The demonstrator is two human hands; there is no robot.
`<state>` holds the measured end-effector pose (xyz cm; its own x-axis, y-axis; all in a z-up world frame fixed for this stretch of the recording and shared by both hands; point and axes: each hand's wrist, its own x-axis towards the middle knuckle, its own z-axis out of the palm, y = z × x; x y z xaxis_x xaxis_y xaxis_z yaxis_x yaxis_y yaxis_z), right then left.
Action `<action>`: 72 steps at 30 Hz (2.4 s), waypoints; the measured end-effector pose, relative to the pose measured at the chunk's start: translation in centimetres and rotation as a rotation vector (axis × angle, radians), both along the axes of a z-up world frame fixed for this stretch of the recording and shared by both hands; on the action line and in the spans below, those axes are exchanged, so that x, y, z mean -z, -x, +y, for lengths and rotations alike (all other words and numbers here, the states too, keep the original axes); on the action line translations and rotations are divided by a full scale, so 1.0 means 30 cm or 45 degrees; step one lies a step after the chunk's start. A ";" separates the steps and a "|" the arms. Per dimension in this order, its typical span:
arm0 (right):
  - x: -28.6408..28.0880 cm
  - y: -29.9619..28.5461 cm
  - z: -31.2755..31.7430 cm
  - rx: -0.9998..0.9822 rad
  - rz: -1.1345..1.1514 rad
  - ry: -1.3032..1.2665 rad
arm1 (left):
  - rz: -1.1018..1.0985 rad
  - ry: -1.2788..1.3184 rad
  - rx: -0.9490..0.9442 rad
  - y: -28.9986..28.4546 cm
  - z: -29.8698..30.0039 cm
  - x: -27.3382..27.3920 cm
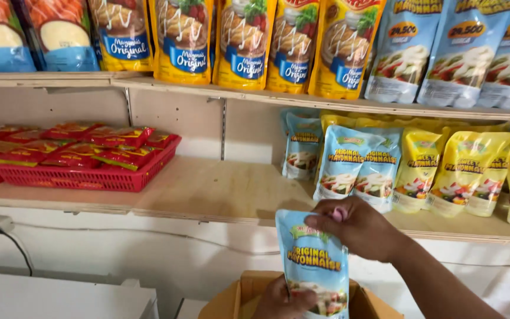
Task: Wiping and arranging pouches of mayonnaise on a store shelf.
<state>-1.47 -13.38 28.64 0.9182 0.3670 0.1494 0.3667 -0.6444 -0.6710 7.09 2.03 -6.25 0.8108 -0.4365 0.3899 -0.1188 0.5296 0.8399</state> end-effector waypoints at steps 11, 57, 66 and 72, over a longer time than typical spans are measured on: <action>-0.280 -0.100 0.059 0.088 -0.753 -0.316 | -0.046 -0.166 -0.135 0.304 0.116 -0.922; 0.242 -0.319 0.132 0.390 -0.559 -0.022 | -0.147 -0.502 -0.790 -0.348 0.108 -1.159; 0.264 -0.335 0.113 0.276 -0.706 0.013 | -0.203 -0.395 -1.005 -0.556 0.034 -1.211; 0.237 -0.314 0.132 0.369 -0.590 0.092 | -0.416 0.290 -0.947 -0.591 0.012 -1.178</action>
